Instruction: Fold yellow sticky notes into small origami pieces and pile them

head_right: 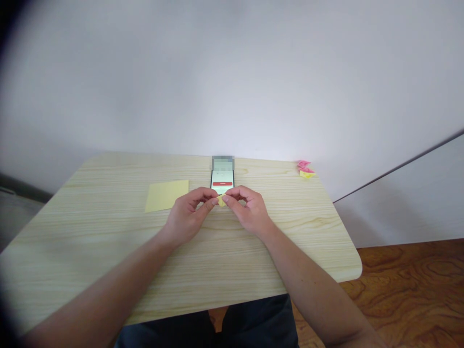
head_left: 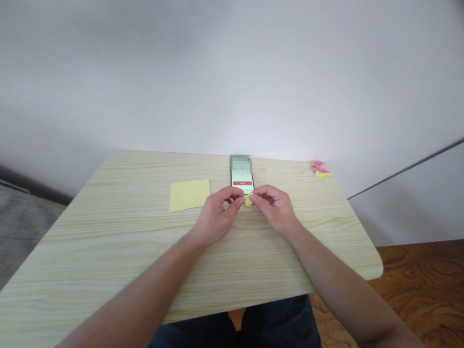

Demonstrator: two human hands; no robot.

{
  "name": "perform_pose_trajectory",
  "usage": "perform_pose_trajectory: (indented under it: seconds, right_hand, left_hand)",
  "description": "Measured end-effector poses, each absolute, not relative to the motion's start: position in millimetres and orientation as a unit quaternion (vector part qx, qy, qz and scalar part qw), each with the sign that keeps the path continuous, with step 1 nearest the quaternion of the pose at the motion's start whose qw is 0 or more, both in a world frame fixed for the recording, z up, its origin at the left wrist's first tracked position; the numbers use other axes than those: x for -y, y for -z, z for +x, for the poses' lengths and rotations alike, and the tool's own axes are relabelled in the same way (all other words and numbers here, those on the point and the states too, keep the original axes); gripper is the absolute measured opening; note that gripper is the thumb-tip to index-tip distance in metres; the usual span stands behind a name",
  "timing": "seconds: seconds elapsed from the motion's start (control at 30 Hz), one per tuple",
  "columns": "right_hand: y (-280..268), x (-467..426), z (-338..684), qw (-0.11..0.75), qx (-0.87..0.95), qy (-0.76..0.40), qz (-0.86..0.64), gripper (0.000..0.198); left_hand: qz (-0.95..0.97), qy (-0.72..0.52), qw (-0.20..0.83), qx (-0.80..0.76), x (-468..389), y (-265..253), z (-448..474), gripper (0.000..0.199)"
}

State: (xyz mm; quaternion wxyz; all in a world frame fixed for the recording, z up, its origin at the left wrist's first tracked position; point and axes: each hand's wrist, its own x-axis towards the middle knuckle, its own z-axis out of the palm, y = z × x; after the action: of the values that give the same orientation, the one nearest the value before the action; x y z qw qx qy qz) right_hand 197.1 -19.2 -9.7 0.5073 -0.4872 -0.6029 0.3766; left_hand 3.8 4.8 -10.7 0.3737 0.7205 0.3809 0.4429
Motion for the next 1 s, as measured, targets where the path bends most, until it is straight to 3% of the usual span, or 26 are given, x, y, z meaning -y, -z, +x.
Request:
perform_pose_trajectory:
  seconds: [0.33,0.47,0.6,0.73,0.83,1.0]
  right_hand:
    - [9.7,17.9,196.5,0.506,0.588,-0.413,-0.478,0.023]
    - [10.1,16.6,194.1,0.519,0.566,-0.458,-0.448,0.034]
    - [8.3,13.8,194.1,0.520,0.549,-0.490,-0.434,0.027]
    - [5.7,10.4,195.4,0.507,0.513,-0.530,-0.447,0.025]
    - [5.0,10.8,196.3,0.496,0.514,-0.531,-0.456,0.023]
    - [4.3,17.1,197.9,0.496,0.590,-0.418,-0.482,0.013]
  left_hand:
    - [0.675,-0.463,0.448,-0.360,-4.1,10.6,5.1,0.012]
    - [0.648,-0.473,0.490,-0.340,-5.2,7.4,6.4,0.008]
    - [0.640,-0.461,0.502,-0.354,-6.4,5.1,4.7,0.007]
    - [0.669,-0.466,0.452,-0.362,-4.5,5.6,4.1,0.014]
    - [0.697,-0.466,0.394,-0.376,-2.5,4.6,4.9,0.009]
    - [0.714,-0.454,0.353,-0.399,-2.5,3.2,4.9,0.008]
